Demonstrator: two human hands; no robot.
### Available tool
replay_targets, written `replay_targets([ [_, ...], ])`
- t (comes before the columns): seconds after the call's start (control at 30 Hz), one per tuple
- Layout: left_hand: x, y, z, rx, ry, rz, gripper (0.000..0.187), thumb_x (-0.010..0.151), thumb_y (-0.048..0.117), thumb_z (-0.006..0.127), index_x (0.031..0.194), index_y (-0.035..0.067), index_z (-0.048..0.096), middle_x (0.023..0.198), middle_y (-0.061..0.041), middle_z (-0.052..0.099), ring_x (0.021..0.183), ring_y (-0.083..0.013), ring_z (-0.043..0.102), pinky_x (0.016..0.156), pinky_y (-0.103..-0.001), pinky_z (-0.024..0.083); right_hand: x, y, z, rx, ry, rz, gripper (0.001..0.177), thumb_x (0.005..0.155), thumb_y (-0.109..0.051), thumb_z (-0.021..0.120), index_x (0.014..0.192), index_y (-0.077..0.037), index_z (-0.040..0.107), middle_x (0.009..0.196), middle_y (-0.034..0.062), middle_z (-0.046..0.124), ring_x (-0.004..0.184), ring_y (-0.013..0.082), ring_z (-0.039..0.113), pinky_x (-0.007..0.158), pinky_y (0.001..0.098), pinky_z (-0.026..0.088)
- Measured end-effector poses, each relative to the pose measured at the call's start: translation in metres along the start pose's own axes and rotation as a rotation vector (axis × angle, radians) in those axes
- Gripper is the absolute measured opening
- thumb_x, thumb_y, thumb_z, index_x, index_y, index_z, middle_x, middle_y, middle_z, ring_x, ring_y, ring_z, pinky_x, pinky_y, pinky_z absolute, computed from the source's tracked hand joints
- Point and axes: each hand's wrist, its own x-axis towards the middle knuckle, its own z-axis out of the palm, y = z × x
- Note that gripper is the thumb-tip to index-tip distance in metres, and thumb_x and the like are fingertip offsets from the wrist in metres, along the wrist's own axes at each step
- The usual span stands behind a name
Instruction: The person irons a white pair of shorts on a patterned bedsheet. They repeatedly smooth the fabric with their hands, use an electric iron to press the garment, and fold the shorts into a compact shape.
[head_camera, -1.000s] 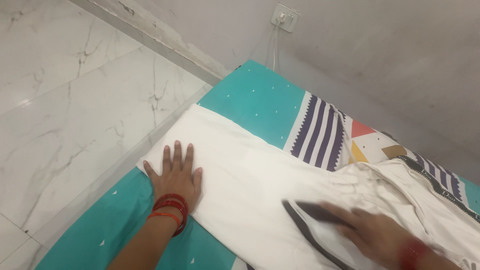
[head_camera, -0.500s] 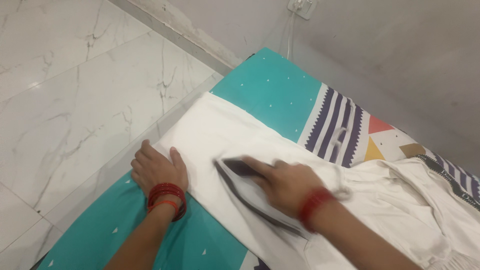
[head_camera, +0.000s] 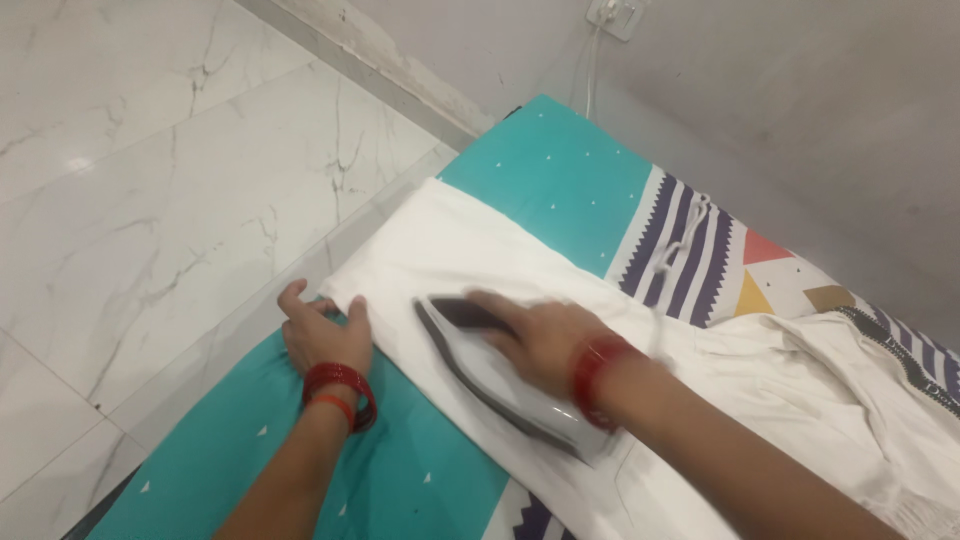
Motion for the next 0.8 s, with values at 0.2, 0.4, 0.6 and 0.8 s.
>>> replay_targets([
  [0.2, 0.024, 0.01, -0.014, -0.399, -0.056, -0.419, 0.053, 0.081, 0.009, 0.075, 0.131, 0.013, 0.055, 0.109, -0.004, 0.07, 0.107, -0.0253, 0.067, 0.099, -0.04, 0.053, -0.101, 0.071, 0.019, -0.081, -0.403, 0.136, 0.057, 0.098, -0.051, 0.047, 0.153, -0.051, 0.035, 0.097, 0.0046, 0.072, 0.089, 0.022, 0.075, 0.087, 0.0401, 0.057],
  [0.4, 0.07, -0.009, -0.014, -0.406, -0.334, -0.521, 0.04, 0.079, -0.001, 0.076, 0.117, 0.01, 0.069, 0.114, -0.004, 0.072, 0.105, -0.0188, 0.066, 0.102, -0.035, 0.05, -0.108, 0.067, 0.031, -0.219, -0.314, 0.085, 0.059, 0.099, -0.056, 0.049, 0.157, -0.054, 0.036, 0.102, 0.0052, 0.07, 0.082, 0.0266, 0.075, 0.079, 0.0428, 0.058],
  [0.6, 0.084, -0.021, -0.004, -0.333, -0.389, -0.514, 0.04, 0.081, 0.001, 0.078, 0.119, 0.01, 0.07, 0.118, -0.006, 0.071, 0.101, -0.018, 0.064, 0.099, -0.032, 0.052, -0.044, -0.018, 0.02, -0.112, -0.048, 0.118, 0.06, 0.097, -0.047, 0.044, 0.156, -0.053, 0.035, 0.098, 0.0119, 0.069, 0.078, 0.0356, 0.07, 0.073, 0.048, 0.057],
  [0.8, 0.079, -0.013, -0.01, -0.352, -0.381, -0.486, 0.04, 0.083, 0.004, 0.076, 0.12, 0.011, 0.067, 0.122, -0.008, 0.072, 0.111, -0.0204, 0.068, 0.101, -0.034, 0.054, 0.013, -0.06, -0.003, -0.048, 0.012, 0.075, 0.052, 0.101, -0.04, 0.045, 0.153, -0.038, 0.037, 0.091, 0.0161, 0.073, 0.083, 0.0364, 0.07, 0.077, 0.0494, 0.055],
])
